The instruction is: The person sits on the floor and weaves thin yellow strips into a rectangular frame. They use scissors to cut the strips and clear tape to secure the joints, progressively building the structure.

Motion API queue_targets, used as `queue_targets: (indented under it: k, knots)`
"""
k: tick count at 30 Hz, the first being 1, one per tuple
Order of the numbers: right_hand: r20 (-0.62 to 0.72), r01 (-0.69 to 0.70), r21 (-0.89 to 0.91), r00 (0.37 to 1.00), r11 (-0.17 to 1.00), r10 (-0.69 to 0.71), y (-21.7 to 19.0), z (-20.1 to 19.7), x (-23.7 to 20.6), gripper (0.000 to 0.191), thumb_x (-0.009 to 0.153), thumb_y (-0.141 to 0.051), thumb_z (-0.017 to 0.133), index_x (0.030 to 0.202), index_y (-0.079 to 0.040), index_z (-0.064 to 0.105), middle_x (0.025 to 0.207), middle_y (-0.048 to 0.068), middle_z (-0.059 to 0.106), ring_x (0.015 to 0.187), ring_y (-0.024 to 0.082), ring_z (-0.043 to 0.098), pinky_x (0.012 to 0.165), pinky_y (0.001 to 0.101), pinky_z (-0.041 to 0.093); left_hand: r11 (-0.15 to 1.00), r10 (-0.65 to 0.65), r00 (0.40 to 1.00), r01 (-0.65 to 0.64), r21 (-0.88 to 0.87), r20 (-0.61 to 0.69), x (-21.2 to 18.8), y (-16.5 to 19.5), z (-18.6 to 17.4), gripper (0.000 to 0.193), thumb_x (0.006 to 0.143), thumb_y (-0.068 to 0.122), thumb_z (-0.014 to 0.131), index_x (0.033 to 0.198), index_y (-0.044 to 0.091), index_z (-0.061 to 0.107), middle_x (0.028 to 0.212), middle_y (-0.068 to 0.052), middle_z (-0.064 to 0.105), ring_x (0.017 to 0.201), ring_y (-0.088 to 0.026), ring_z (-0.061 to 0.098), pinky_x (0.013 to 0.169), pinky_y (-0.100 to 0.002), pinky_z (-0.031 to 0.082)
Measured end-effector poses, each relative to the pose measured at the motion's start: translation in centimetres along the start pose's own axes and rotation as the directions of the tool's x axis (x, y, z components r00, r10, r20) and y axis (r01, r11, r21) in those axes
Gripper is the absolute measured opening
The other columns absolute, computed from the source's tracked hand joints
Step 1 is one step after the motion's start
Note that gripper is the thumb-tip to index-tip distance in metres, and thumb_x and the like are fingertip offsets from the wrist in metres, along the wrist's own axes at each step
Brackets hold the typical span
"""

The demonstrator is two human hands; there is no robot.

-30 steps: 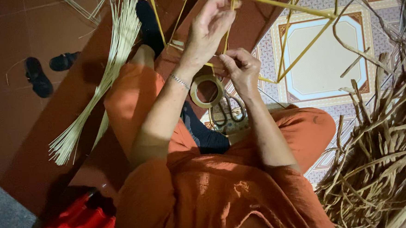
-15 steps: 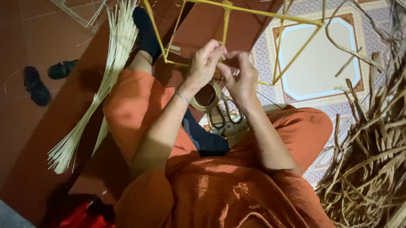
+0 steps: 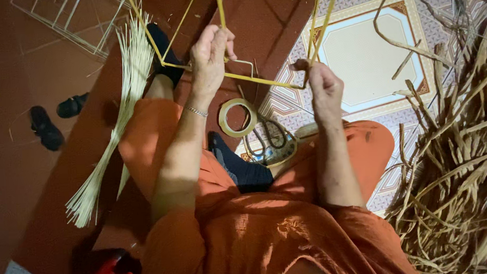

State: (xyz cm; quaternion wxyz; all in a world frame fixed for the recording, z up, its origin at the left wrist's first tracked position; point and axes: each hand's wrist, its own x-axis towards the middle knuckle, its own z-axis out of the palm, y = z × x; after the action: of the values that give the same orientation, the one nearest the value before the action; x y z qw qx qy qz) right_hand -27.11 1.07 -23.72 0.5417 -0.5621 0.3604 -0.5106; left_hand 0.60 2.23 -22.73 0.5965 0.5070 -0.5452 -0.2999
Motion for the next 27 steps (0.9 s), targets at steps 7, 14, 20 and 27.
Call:
queue_targets:
  k: [7, 14, 20, 27]
  knots:
    - [-0.100, 0.082, -0.008, 0.992, 0.997, -0.082, 1.9, 2.5, -0.8, 0.029, 0.114, -0.019, 0.051, 0.137, -0.002, 0.056, 0.079, 0.005, 0.067, 0.067, 0.010, 0.062, 0.064, 0.0244, 0.051, 0.990, -0.049, 0.998, 0.045, 0.131, 0.030, -0.8, 0.8, -0.6, 0.033, 0.115, 0.025, 0.041, 0.116, 0.002, 0.065, 0.081, -0.003, 0.068, 0.075, -0.010, 0.060, 0.072, -0.026, 0.048]
    - [-0.194, 0.130, -0.134, 0.969, 0.982, -0.155, 4.4, 1.9, -1.5, 0.019, 0.116, -0.012, 0.051, 0.130, -0.003, 0.061, 0.084, 0.007, 0.067, 0.065, 0.010, 0.059, 0.057, 0.0245, 0.048, 0.818, 0.254, 0.967, -0.224, 0.530, 0.018, -2.1, 3.9, -0.8, 0.019, 0.110, 0.014, 0.057, 0.121, 0.002, 0.067, 0.104, -0.013, 0.071, 0.095, -0.025, 0.067, 0.085, -0.036, 0.054]
    - [-0.201, 0.201, -0.094, 0.955, 0.975, -0.217, 6.3, 0.9, -1.5, 0.021, 0.116, -0.006, 0.050, 0.134, 0.000, 0.056, 0.122, 0.012, 0.067, 0.083, 0.015, 0.070, 0.074, 0.0315, 0.066, 0.693, 0.448, 0.890, -0.284, 0.663, -0.087, -1.8, 9.3, -2.6, 0.009, 0.103, 0.001, 0.071, 0.110, 0.003, 0.066, 0.106, -0.014, 0.067, 0.098, -0.028, 0.065, 0.087, -0.038, 0.054]
    - [-0.155, 0.219, -0.182, 0.956, 0.959, -0.248, 6.7, 0.5, -1.9, 0.020, 0.116, -0.003, 0.050, 0.134, 0.000, 0.057, 0.123, 0.013, 0.068, 0.083, 0.016, 0.071, 0.074, 0.0318, 0.065, 0.427, 0.537, 0.827, -0.440, 0.790, 0.170, 3.3, 10.9, -5.5, 0.016, 0.096, 0.008, 0.076, 0.108, 0.003, 0.067, 0.106, -0.012, 0.069, 0.103, -0.032, 0.063, 0.102, -0.047, 0.039]
